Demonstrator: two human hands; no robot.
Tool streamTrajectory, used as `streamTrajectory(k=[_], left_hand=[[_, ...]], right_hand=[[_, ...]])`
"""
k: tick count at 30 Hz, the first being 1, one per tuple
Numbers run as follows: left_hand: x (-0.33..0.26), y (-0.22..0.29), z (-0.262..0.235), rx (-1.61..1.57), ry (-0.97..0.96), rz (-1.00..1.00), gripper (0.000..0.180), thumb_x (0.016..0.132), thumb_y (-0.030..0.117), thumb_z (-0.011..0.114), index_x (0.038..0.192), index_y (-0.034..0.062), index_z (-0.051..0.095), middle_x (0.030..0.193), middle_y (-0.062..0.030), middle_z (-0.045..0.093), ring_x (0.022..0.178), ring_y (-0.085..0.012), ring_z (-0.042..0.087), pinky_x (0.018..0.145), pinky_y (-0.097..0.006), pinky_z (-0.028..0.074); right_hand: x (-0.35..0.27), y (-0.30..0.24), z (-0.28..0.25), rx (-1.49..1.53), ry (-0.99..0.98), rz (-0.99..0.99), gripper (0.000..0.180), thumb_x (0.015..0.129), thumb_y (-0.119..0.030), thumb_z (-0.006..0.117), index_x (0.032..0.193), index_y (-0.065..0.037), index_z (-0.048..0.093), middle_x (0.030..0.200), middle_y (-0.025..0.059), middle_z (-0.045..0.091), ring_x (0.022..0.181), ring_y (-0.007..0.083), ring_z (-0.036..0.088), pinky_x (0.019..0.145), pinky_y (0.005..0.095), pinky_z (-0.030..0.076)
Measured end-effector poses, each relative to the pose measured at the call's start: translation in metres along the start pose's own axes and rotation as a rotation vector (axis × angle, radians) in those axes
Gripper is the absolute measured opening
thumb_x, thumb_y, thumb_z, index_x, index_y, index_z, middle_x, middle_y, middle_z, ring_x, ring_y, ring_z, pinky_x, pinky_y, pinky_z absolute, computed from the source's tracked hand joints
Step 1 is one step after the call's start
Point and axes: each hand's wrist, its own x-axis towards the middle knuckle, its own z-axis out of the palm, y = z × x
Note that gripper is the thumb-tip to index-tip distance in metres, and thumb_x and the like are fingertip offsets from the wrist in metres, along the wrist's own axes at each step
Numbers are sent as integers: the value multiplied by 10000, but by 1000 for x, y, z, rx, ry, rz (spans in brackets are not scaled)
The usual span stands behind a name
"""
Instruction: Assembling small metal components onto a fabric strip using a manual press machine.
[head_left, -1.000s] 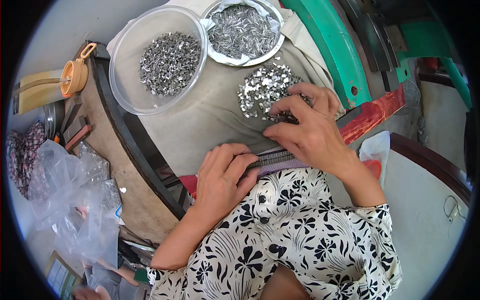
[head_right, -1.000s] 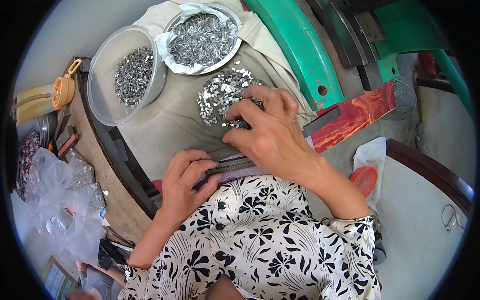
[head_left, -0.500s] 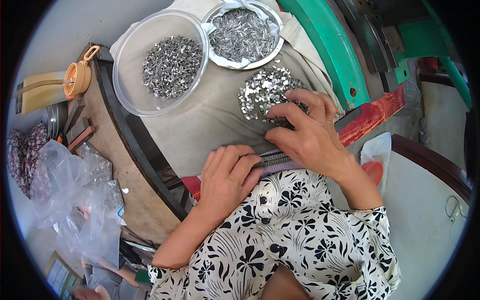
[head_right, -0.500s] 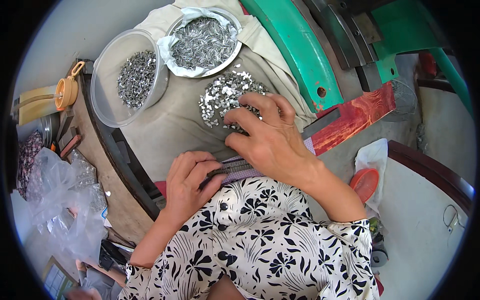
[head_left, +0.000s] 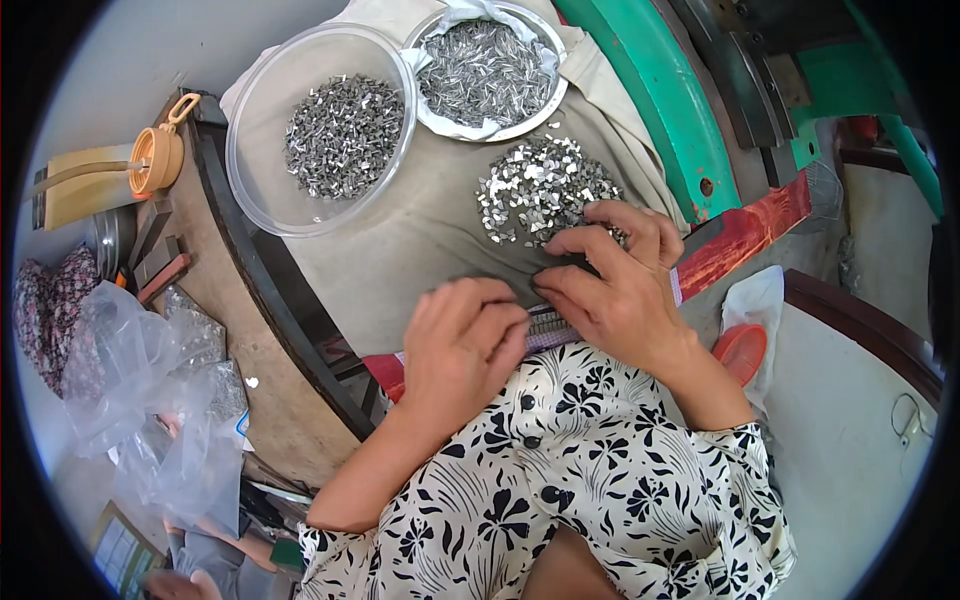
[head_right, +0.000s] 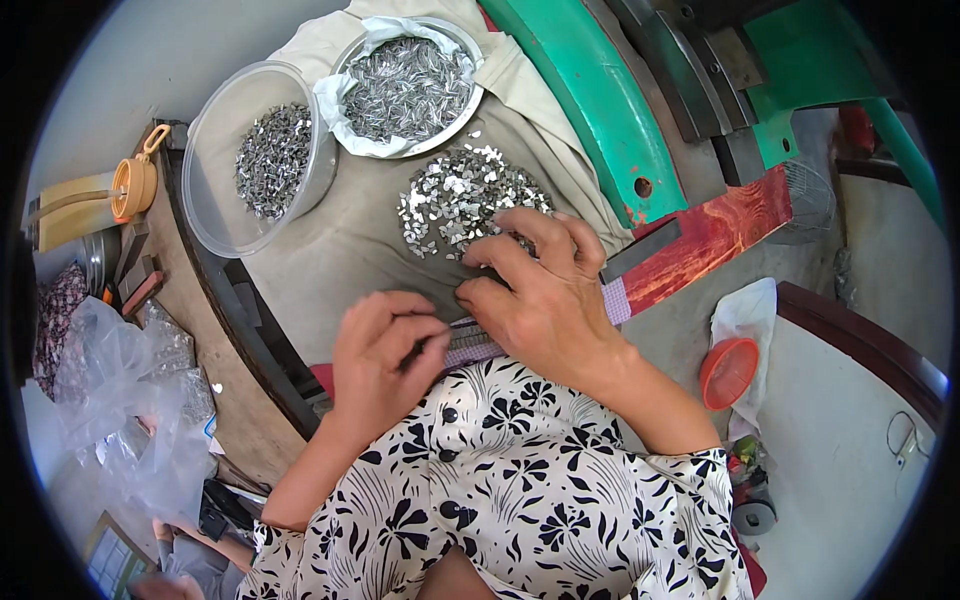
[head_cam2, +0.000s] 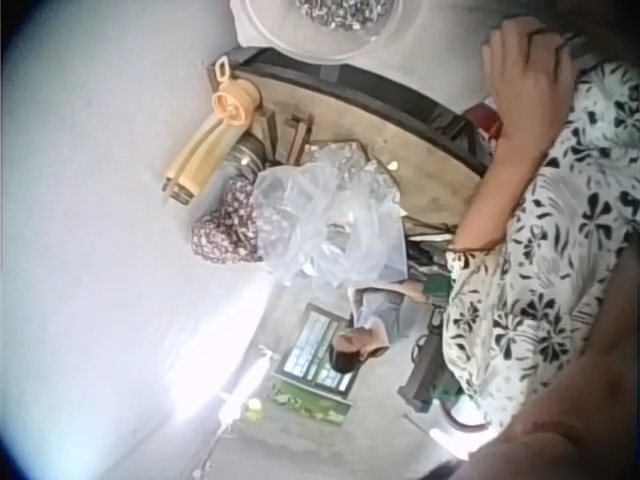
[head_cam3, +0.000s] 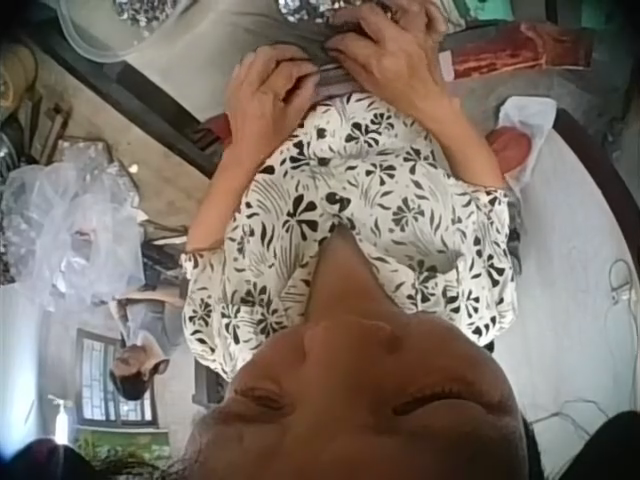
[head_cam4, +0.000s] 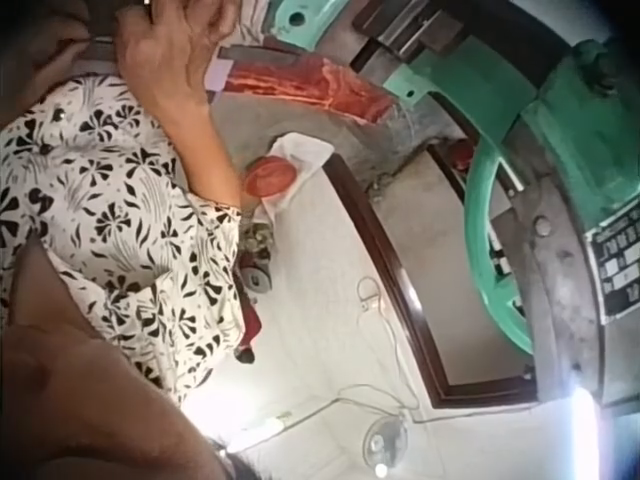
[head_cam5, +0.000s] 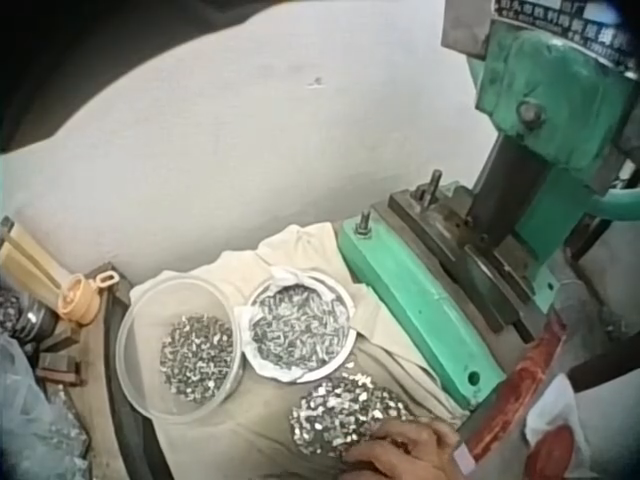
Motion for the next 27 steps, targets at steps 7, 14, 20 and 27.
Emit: streamTrajectory(k=[7, 14, 20, 27], left_hand=[[15, -11, -10, 77, 30, -121, 146, 759, 67, 768, 878, 58, 684, 991, -48, 627, 887, -265, 585, 758, -385, 456], [16, -12, -8, 80, 44, -134, 157, 757, 48, 768, 881, 51, 673, 993, -54, 606, 891, -277, 571, 754, -386, 481], [15, -12, -6, 94, 40, -120, 164, 763, 18, 757, 899, 37, 667, 1000, -71, 608, 896, -288, 578, 768, -382, 482], [8, -10, -9, 103, 46, -79, 172, 774, -22, 736, 915, 19, 646, 1006, -110, 615, 868, -313, 591, 768, -392, 486]], right_hand=[[12, -5, 0, -4, -6, 56, 132, 701, -198, 803, 810, -181, 731, 1087, -64, 641, 1184, 274, 494, 977, 451, 268], [2, -9, -2, 55, 48, 57, 149, 709, -164, 784, 829, -183, 697, 1052, -78, 652, 1164, 272, 508, 977, 448, 272], [-33, -14, -11, 26, -59, 61, 174, 683, -268, 806, 846, -256, 747, 1057, -93, 647, 1184, 273, 479, 996, 456, 255], [11, 3, -6, -18, 58, 40, 230, 702, -190, 814, 927, -216, 773, 1058, -56, 658, 1176, 285, 487, 972, 434, 289]])
